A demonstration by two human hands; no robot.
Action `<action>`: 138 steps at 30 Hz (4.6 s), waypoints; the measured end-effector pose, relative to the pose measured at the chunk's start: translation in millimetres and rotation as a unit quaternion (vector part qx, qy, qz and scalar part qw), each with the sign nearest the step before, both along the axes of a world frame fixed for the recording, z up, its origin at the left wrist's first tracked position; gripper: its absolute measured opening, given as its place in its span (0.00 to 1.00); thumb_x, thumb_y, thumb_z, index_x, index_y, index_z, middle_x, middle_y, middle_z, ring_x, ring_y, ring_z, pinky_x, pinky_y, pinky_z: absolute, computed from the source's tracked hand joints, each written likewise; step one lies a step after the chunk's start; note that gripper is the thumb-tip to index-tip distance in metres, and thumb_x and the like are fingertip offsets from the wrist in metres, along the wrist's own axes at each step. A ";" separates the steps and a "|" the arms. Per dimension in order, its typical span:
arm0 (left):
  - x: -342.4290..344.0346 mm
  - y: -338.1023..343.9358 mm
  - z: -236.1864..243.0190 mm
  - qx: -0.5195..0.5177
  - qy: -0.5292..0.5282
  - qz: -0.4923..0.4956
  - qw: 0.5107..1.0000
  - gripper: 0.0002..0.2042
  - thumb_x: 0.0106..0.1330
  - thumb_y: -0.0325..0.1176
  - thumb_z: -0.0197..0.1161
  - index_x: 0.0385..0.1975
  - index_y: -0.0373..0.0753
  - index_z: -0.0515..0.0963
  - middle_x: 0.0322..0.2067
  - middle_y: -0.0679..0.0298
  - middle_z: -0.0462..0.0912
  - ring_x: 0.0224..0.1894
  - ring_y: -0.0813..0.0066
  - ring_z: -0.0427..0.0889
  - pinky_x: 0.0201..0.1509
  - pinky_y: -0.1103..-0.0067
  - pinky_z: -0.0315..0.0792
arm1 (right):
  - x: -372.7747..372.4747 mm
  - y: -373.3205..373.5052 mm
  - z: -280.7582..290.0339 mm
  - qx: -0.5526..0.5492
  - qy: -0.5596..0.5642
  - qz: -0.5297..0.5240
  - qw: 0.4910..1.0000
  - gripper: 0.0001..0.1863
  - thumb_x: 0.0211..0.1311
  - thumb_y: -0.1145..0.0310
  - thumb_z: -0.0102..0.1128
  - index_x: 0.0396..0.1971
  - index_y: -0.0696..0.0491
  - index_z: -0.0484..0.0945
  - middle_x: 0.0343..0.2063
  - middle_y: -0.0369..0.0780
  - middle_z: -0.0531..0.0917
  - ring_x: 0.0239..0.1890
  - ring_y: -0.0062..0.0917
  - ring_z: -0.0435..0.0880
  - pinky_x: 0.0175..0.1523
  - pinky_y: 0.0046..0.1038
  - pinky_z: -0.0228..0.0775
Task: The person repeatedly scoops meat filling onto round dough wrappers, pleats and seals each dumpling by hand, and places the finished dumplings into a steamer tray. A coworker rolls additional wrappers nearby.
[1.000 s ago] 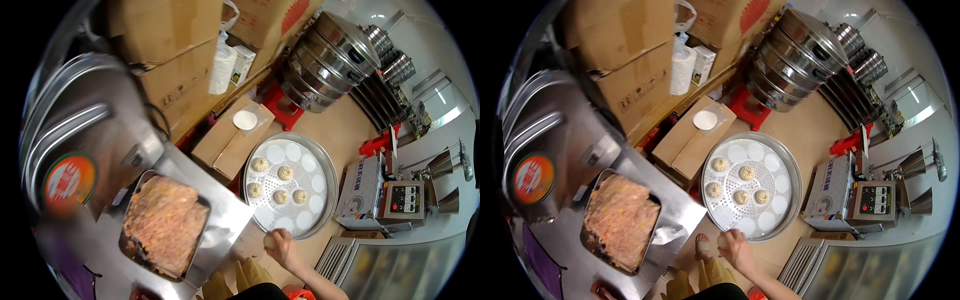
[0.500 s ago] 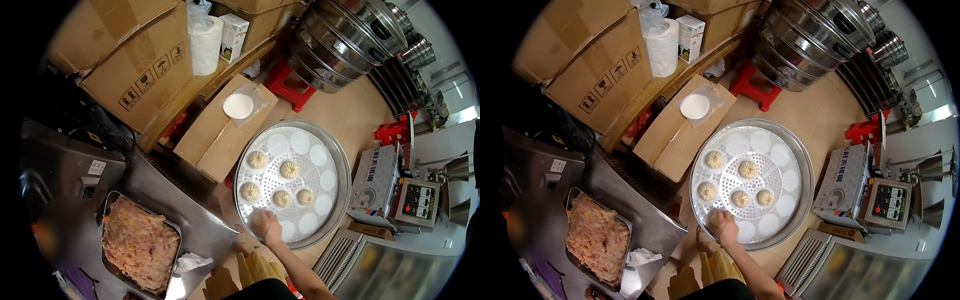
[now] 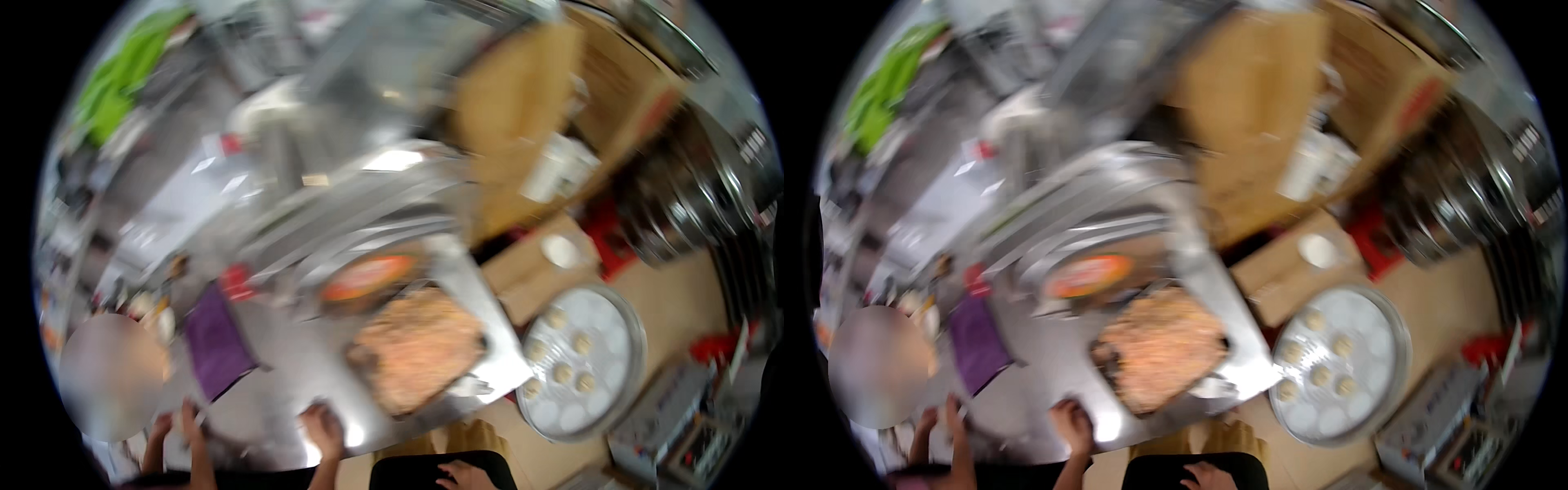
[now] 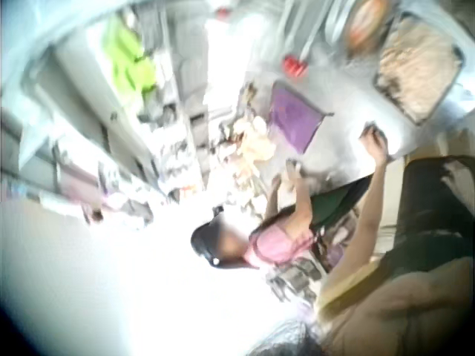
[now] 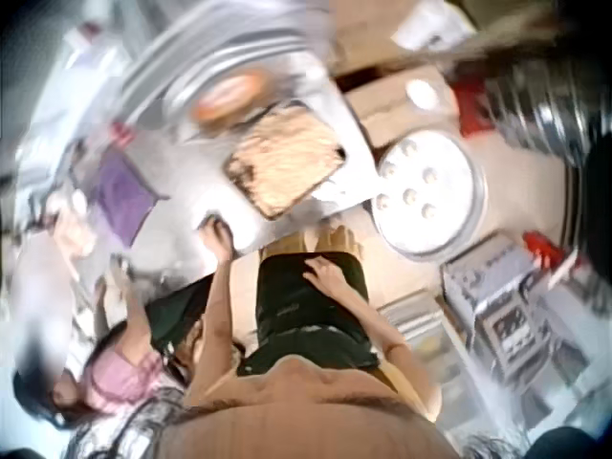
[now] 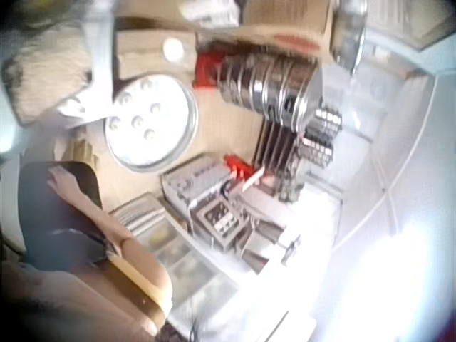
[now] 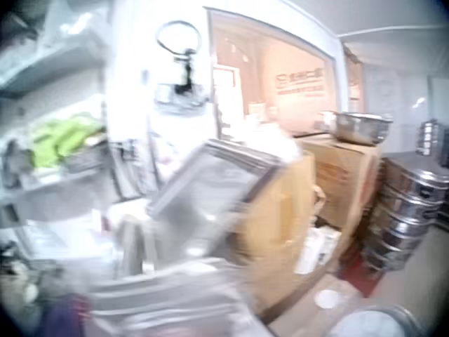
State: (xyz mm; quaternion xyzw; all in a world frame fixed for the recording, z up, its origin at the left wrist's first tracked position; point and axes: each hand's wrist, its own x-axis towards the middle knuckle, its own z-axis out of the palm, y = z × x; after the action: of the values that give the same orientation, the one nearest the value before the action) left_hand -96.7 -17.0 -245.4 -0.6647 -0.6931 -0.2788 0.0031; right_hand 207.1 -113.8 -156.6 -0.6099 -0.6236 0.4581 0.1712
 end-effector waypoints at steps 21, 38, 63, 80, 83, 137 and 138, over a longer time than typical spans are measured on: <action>-215.6 128.5 64.4 0.004 -0.014 0.062 0.998 0.21 0.42 0.37 0.71 0.36 0.38 0.75 0.41 0.57 0.73 0.45 0.57 0.69 0.45 0.65 0.64 | -298.9 145.9 20.5 -0.141 0.226 -0.036 0.963 0.09 0.66 0.71 0.56 0.41 0.61 0.79 0.30 0.39 0.84 0.31 0.18 0.82 0.35 0.20 0.74; -495.9 119.8 72.4 0.176 -0.871 0.164 0.427 0.15 0.62 0.43 0.54 0.38 0.39 0.80 0.38 0.61 0.85 0.41 0.64 0.83 0.49 0.71 0.77 | -538.1 368.1 -50.0 0.151 0.001 0.068 0.986 0.11 0.57 0.68 0.63 0.39 0.56 0.79 0.34 0.43 0.82 0.40 0.37 0.81 0.45 0.35 0.73; -485.3 122.0 96.7 0.192 -0.868 0.201 0.411 0.10 0.63 0.39 0.53 0.28 0.41 0.77 0.32 0.66 0.83 0.38 0.70 0.83 0.49 0.72 0.77 | -581.6 391.0 -25.6 0.078 -0.080 0.299 0.948 0.21 0.45 0.57 0.69 0.41 0.49 0.81 0.33 0.46 0.84 0.40 0.40 0.83 0.45 0.38 0.72; -210.8 185.8 90.1 -0.080 -0.289 -0.080 0.950 0.11 0.54 0.28 0.67 0.36 0.38 0.76 0.34 0.59 0.77 0.34 0.64 0.79 0.36 0.72 0.75 | -249.6 210.3 -32.4 -0.077 0.010 -0.255 0.964 0.21 0.44 0.67 0.72 0.37 0.64 0.78 0.28 0.43 0.82 0.29 0.24 0.81 0.35 0.27 0.74; -150.8 183.5 73.4 -0.112 -0.189 -0.138 0.966 0.12 0.53 0.30 0.68 0.37 0.39 0.77 0.34 0.59 0.76 0.35 0.63 0.80 0.37 0.72 0.76 | -238.3 180.6 -26.5 -0.146 0.059 -0.335 0.929 0.20 0.47 0.67 0.71 0.37 0.64 0.79 0.28 0.43 0.83 0.27 0.23 0.81 0.32 0.26 0.73; 3.9 73.0 99.0 -0.292 -0.928 -0.050 0.225 0.23 0.67 0.48 0.52 0.55 0.40 0.72 0.53 0.53 0.77 0.54 0.53 0.76 0.60 0.61 0.71 | -109.1 138.1 91.3 0.159 -0.296 -0.087 0.938 0.29 0.52 0.77 0.51 0.59 0.59 0.68 0.30 0.47 0.78 0.24 0.38 0.82 0.28 0.35 0.76; 11.6 74.3 86.3 -0.294 -0.928 -0.039 0.227 0.22 0.67 0.47 0.52 0.55 0.40 0.72 0.53 0.53 0.77 0.54 0.54 0.76 0.59 0.61 0.71 | -103.6 143.2 100.3 0.157 -0.315 -0.100 0.931 0.31 0.51 0.78 0.50 0.60 0.58 0.68 0.29 0.46 0.78 0.23 0.39 0.81 0.27 0.35 0.75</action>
State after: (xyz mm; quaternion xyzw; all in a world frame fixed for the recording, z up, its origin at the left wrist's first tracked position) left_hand -85.1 57.3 -159.2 0.0797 -0.2160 -0.4761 -0.8487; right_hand 103.5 29.4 -56.4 -0.7472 -0.6454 0.1195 0.1043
